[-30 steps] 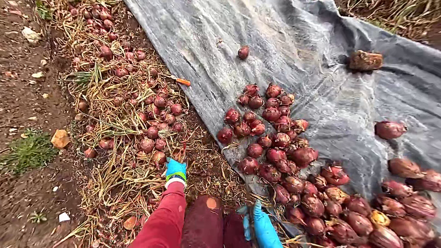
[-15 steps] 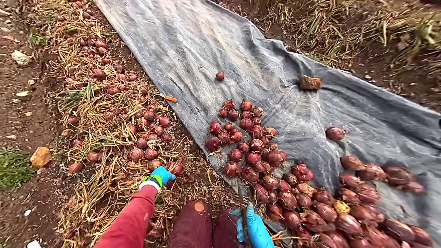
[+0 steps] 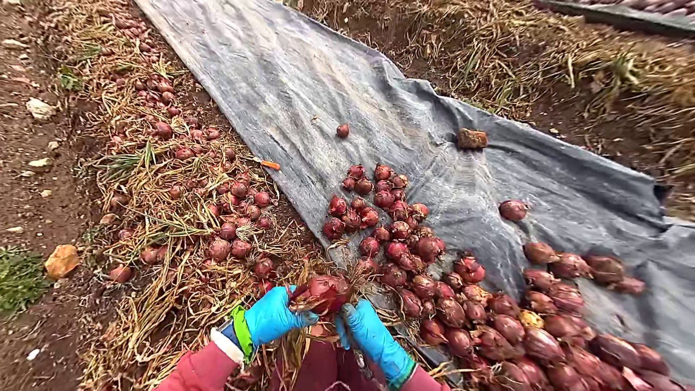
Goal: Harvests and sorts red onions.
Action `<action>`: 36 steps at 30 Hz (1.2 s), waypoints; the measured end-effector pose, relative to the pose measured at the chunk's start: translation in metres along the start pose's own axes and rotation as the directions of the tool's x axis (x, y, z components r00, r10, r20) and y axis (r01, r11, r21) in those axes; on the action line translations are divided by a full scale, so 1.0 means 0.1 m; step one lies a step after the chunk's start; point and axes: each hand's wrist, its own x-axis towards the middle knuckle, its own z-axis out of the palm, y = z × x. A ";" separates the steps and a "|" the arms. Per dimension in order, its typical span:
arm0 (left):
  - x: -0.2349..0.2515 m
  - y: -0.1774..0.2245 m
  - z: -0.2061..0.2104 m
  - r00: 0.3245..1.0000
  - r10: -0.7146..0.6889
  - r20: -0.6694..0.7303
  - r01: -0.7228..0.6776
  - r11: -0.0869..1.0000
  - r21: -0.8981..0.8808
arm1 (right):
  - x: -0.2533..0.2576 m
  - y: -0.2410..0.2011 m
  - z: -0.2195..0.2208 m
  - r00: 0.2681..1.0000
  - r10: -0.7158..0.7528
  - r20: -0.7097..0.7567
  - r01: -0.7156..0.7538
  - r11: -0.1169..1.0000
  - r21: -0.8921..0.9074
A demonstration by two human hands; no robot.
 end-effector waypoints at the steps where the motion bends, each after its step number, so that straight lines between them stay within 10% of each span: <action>1: 0.06 -0.01 -0.06 1.000 0.023 0.013 -0.022 0.995 -0.097 | 0.07 -0.03 -0.05 1.000 0.003 0.015 -0.003 1.000 -0.017; 8: 0.23 0.02 -0.29 0.924 -0.145 0.353 0.279 0.889 -0.364 | 0.30 -0.38 -0.24 0.985 -0.147 0.094 0.162 0.970 -0.182; 11: 0.37 0.02 -0.48 0.942 -0.242 0.233 0.218 0.968 0.123 | 0.39 -0.38 -0.34 0.991 0.101 0.088 -0.056 0.908 -0.415; 13: 0.43 0.08 -0.60 0.937 -0.348 0.020 0.280 0.786 0.552 | 0.31 -0.28 -0.37 0.960 0.272 0.064 -0.223 0.884 -0.412; 17: 0.28 0.04 -0.38 0.933 -0.266 -0.243 0.334 0.890 0.311 | 0.04 0.07 -0.31 0.926 0.376 -0.003 -0.356 0.873 -0.334; 23: 0.14 0.70 0.39 0.906 -0.342 0.251 0.189 0.855 0.483 | -0.30 -0.10 -0.14 0.943 0.305 0.134 -0.251 0.915 -0.314; 27: 0.26 0.77 0.15 0.953 -0.298 -0.045 0.251 0.699 0.669 | -0.36 -0.49 -0.27 0.991 0.108 -0.077 -0.130 0.910 -0.395; 32: -0.87 -0.28 -1.20 0.812 -0.359 -0.460 0.545 0.748 0.379 | -0.52 -0.64 -0.62 0.946 -0.010 -0.324 -0.098 0.944 -0.314; 36: -1.71 -1.11 -1.57 0.482 -0.700 -0.527 0.831 0.174 0.529 | -0.56 -0.05 -0.58 0.971 0.141 -0.195 -0.190 0.947 -0.259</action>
